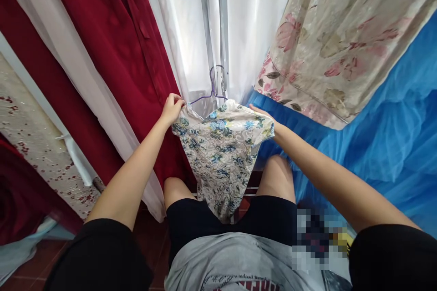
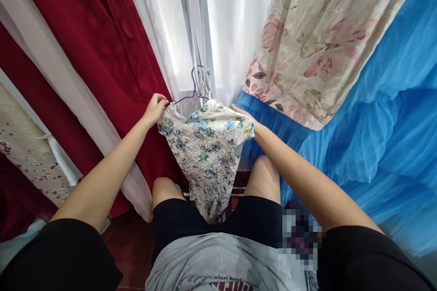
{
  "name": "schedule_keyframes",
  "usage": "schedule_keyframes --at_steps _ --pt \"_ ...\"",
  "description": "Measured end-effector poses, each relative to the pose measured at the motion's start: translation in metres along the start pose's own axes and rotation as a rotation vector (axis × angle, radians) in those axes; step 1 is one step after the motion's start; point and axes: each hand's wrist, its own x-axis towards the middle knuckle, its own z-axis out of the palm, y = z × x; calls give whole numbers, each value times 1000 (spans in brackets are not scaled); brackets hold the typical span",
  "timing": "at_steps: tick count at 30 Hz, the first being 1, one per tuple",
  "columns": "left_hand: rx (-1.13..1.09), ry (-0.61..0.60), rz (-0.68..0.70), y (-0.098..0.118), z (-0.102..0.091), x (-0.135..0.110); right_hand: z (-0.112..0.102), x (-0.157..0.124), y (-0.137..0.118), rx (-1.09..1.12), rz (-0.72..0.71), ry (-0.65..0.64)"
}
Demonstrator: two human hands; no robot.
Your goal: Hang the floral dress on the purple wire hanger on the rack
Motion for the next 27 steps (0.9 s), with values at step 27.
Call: schedule_keyframes --at_steps 27 --pt "-462 372 -54 41 -14 -85 112 -118 -23 -986 -643 -607"
